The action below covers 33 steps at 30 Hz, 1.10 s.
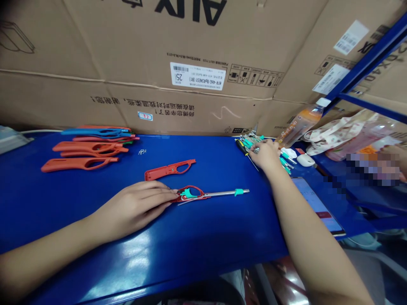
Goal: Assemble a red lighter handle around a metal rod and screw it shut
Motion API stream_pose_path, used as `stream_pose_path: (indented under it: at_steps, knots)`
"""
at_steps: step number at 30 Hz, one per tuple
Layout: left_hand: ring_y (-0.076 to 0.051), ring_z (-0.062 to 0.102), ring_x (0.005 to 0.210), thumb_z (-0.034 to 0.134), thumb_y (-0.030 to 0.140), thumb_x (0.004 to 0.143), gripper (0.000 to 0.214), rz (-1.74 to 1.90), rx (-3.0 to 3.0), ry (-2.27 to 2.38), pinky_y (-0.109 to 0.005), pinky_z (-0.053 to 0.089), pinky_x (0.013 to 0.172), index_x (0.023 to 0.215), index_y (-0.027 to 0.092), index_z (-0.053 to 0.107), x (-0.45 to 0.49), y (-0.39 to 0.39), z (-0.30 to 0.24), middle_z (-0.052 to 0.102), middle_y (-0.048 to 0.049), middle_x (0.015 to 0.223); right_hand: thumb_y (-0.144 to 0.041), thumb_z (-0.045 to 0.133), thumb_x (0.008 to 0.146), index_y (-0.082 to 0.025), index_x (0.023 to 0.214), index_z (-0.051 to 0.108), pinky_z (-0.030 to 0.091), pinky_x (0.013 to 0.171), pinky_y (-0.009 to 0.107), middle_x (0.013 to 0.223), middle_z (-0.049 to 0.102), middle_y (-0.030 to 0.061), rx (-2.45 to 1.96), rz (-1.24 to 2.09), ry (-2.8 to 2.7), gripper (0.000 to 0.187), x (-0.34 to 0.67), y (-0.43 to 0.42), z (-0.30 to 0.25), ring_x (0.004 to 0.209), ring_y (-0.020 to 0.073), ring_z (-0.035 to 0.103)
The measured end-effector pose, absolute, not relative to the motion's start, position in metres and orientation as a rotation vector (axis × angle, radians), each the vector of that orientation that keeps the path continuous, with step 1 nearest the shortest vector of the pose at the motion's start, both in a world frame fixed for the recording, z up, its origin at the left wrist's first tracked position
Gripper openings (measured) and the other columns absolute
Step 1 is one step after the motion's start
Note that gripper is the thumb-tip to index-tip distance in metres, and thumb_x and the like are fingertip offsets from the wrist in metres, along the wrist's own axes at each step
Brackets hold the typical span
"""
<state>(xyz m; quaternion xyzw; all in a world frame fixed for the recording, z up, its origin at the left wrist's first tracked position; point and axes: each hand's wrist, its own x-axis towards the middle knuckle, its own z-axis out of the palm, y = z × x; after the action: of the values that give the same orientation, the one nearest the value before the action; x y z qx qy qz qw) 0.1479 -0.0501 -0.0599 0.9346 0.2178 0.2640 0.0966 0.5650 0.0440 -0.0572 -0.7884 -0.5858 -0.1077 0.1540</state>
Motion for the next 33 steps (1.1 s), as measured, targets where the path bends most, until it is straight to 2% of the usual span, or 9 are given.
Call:
stream_pose_path:
  at_steps: [5, 9, 12, 16, 20, 23, 26, 30, 33]
  knots:
    - [-0.018, 0.068, 0.105, 0.055, 0.019, 0.100, 0.030, 0.797, 2.685, 0.640, -0.032, 0.058, 0.092, 0.127, 0.022, 0.066, 0.148, -0.051, -0.060, 0.073, -0.0061, 0.116, -0.029, 0.065, 0.076, -0.017, 0.078, 0.071, 0.042, 0.095, 0.050, 0.115, 0.062, 0.0179, -2.265, -0.312, -1.663, 0.014, 0.562, 0.042, -0.053, 0.114, 0.0370, 0.052]
    - [-0.020, 0.069, 0.110, 0.060, 0.022, 0.097, 0.029, 0.875, 2.563, 0.719, -0.038, 0.057, 0.099, 0.125, 0.021, 0.068, 0.154, -0.054, -0.058, 0.074, -0.0073, 0.119, -0.030, 0.066, 0.076, -0.019, 0.080, 0.066, 0.043, 0.098, 0.049, 0.105, 0.066, 0.0159, -1.959, -0.268, -1.642, 0.011, 0.537, 0.030, -0.033, 0.110, 0.0346, 0.057]
    - [-0.023, 0.069, 0.116, 0.065, 0.029, 0.095, 0.033, 0.984, 2.353, 0.876, -0.041, 0.056, 0.103, 0.126, 0.019, 0.069, 0.163, -0.056, -0.055, 0.074, -0.0094, 0.124, -0.039, 0.069, 0.078, -0.022, 0.084, 0.066, 0.050, 0.082, 0.041, 0.093, 0.068, 0.0085, -1.605, 0.124, -1.653, 0.018, 0.488, 0.007, -0.018, 0.089, 0.0256, 0.063]
    - [-0.024, 0.068, 0.119, 0.067, 0.037, 0.094, 0.043, 1.032, 1.914, 0.976, -0.042, 0.054, 0.106, 0.133, 0.020, 0.065, 0.177, -0.060, -0.048, 0.069, -0.0095, 0.132, -0.042, 0.073, 0.081, -0.020, 0.089, 0.067, 0.046, 0.066, 0.030, 0.081, 0.066, 0.0018, -1.255, 0.689, -1.793, 0.023, 0.413, -0.038, -0.010, 0.070, 0.0151, 0.056]
    - [-0.022, 0.070, 0.114, 0.062, 0.031, 0.097, 0.024, 1.062, 1.687, 0.898, -0.038, 0.054, 0.107, 0.110, 0.018, 0.077, 0.181, -0.068, -0.035, 0.075, -0.0070, 0.121, -0.034, 0.074, 0.081, -0.019, 0.086, 0.068, 0.039, 0.055, 0.025, 0.075, 0.062, -0.0013, -1.154, 0.916, -1.843, 0.017, 0.377, -0.068, -0.016, 0.060, 0.0104, 0.046]
    - [-0.021, 0.073, 0.101, 0.063, 0.033, 0.096, 0.022, 1.030, 1.530, 0.976, -0.035, 0.056, 0.101, 0.100, 0.017, 0.079, 0.176, -0.074, -0.027, 0.079, -0.0064, 0.106, -0.034, 0.072, 0.084, -0.019, 0.094, 0.070, 0.037, 0.051, 0.025, 0.070, 0.059, -0.0029, -1.143, 1.034, -1.879, 0.018, 0.377, -0.071, -0.021, 0.055, 0.0095, 0.043]
    - [-0.018, 0.074, 0.085, 0.067, 0.037, 0.093, 0.025, 0.982, 1.312, 0.996, -0.032, 0.060, 0.087, 0.100, 0.015, 0.076, 0.170, -0.074, -0.024, 0.079, -0.0070, 0.096, -0.025, 0.066, 0.088, -0.020, 0.101, 0.069, 0.042, 0.058, 0.025, 0.082, 0.061, 0.0003, -1.050, 0.893, -2.065, 0.014, 0.388, -0.069, -0.023, 0.063, 0.0105, 0.049]
    - [-0.014, 0.068, 0.069, 0.068, 0.040, 0.091, 0.027, 0.997, 1.325, 0.992, -0.027, 0.058, 0.071, 0.094, 0.014, 0.074, 0.163, -0.069, -0.026, 0.074, -0.0044, 0.080, -0.020, 0.063, 0.091, -0.023, 0.101, 0.066, 0.048, 0.079, 0.031, 0.107, 0.061, 0.0048, -0.972, 0.695, -2.442, 0.011, 0.400, -0.067, -0.023, 0.093, 0.0162, 0.058]
    - [-0.010, 0.058, 0.060, 0.064, 0.039, 0.093, 0.026, 0.944, 1.482, 1.055, -0.022, 0.052, 0.061, 0.093, 0.015, 0.074, 0.158, -0.064, -0.028, 0.066, 0.0002, 0.068, -0.023, 0.062, 0.093, -0.023, 0.100, 0.065, 0.047, 0.080, 0.033, 0.110, 0.060, 0.0053, -1.018, 0.581, -2.637, 0.008, 0.406, -0.065, -0.024, 0.096, 0.0187, 0.058]
